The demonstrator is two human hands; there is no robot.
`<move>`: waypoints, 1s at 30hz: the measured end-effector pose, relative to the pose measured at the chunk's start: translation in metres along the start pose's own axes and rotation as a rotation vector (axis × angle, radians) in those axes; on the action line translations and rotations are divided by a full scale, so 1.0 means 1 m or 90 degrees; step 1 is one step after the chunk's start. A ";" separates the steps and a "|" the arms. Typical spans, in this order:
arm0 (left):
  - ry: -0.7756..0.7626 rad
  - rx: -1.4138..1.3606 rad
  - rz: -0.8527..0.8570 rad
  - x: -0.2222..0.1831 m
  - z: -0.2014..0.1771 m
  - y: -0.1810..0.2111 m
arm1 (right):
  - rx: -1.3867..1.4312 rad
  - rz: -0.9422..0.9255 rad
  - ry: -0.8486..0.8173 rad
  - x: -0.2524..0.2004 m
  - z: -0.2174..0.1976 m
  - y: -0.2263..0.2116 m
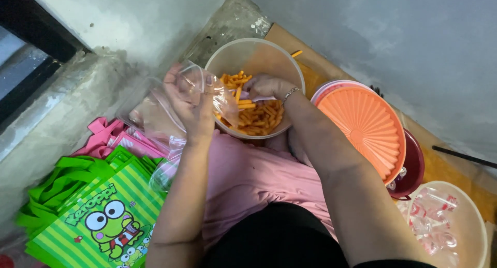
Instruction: The person scoops orange stick-shaped snacks and pale ring-shaped snacks from large buckets into small clear plastic bags using a pink scoop. They seal each bag and place it on a bucket lid, repeating the process for both snack types.
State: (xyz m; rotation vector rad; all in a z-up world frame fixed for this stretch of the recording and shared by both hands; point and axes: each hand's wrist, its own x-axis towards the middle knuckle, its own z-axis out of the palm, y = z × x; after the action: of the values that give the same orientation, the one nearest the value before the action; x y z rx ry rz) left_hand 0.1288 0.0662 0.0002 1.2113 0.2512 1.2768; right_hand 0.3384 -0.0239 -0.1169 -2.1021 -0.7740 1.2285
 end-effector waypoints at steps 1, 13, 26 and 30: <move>-0.001 -0.001 0.001 0.004 0.000 0.006 | 0.000 -0.001 0.002 -0.004 -0.004 -0.007; -0.095 -0.090 -0.006 0.013 -0.002 0.001 | -0.016 -0.077 0.103 -0.062 -0.041 -0.078; -0.266 0.359 -0.006 -0.001 0.037 -0.024 | -0.234 0.059 0.263 -0.185 -0.082 -0.175; -0.301 0.370 -0.063 -0.006 0.048 -0.035 | -0.653 0.106 0.311 -0.169 -0.072 -0.175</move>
State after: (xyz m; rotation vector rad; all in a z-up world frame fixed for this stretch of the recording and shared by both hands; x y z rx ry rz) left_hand 0.1824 0.0416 -0.0103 1.9299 0.3411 0.8128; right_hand 0.3007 -0.0432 0.1331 -3.1454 -1.1426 0.2927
